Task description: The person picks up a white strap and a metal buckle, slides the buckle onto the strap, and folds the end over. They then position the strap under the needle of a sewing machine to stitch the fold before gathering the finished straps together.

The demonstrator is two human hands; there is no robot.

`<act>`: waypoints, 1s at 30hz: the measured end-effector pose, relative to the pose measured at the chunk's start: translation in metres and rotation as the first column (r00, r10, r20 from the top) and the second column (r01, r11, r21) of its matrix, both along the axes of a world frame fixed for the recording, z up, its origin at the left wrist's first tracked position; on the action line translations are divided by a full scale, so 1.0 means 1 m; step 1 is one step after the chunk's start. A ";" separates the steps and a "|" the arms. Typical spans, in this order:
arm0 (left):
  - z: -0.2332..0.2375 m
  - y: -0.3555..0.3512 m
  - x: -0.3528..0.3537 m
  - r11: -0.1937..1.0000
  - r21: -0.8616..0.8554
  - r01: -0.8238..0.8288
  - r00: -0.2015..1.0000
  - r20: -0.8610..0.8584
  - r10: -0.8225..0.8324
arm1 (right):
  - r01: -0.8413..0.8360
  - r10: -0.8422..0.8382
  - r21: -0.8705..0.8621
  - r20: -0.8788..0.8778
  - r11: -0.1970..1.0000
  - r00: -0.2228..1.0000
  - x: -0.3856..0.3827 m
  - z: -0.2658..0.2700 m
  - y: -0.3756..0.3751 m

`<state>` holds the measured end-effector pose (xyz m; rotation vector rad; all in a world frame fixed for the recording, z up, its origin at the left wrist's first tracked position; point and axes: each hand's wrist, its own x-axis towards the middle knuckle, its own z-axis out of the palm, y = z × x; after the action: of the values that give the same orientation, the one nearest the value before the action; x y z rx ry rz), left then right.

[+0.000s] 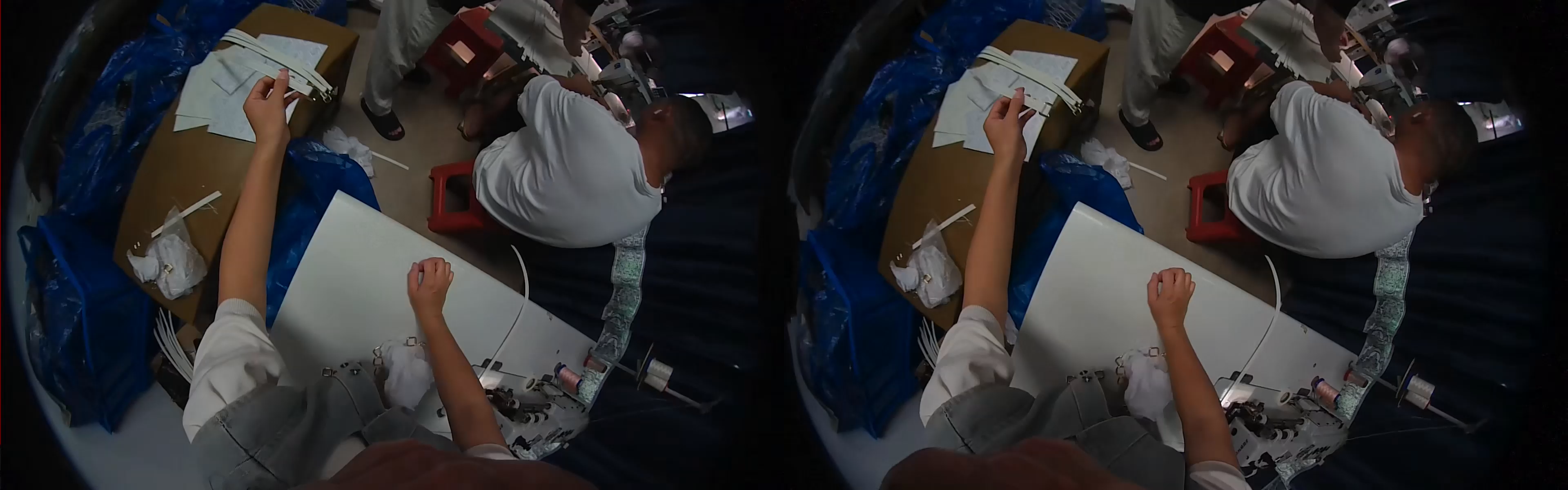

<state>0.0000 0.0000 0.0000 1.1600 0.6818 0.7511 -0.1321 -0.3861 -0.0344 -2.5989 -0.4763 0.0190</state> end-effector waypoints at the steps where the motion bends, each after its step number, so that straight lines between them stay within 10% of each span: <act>1: 0.034 -0.014 -0.003 0.998 0.028 0.052 0.995 0.084 -0.055 | 0.003 -0.003 0.033 0.002 0.999 1.000 0.015 -0.016 0.009; 3: 0.153 -0.074 -0.022 0.993 0.080 0.085 0.943 0.314 -0.106 | 0.007 -0.024 0.088 0.193 0.996 0.981 0.061 0.003 0.000; 5: 0.212 -0.116 -0.068 0.988 0.101 0.118 0.915 0.375 -0.148 | 0.014 -0.016 0.192 0.012 0.981 1.000 0.073 0.010 -0.004; 7: 0.251 -0.150 -0.109 0.948 0.154 0.280 0.837 0.445 -0.319 | 0.523 0.078 0.626 -0.681 0.579 0.728 0.083 0.077 0.002; 11: 0.296 -0.220 -0.185 0.821 0.251 0.513 0.694 0.442 -0.569 | 0.153 0.509 0.980 -0.195 0.124 0.838 0.004 0.252 -0.009; 14: 0.317 -0.281 -0.227 0.752 0.305 0.585 0.613 0.441 -0.656 | -0.099 0.603 0.993 0.040 0.065 0.797 -0.059 0.318 -0.058; 25: 0.341 -0.458 -0.336 0.727 0.324 0.605 0.617 0.386 -0.686 | -0.122 0.451 0.930 -0.051 0.347 0.891 -0.183 0.365 -0.227; 30: 0.346 -0.473 -0.355 0.588 0.247 0.770 0.451 0.442 -0.776 | -0.148 0.443 0.951 0.014 0.271 0.897 -0.198 0.362 -0.261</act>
<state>-0.3550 -0.4733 0.3465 1.0582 -0.3487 0.2164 -0.3297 -0.6471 0.3273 -1.2493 -0.6280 0.1609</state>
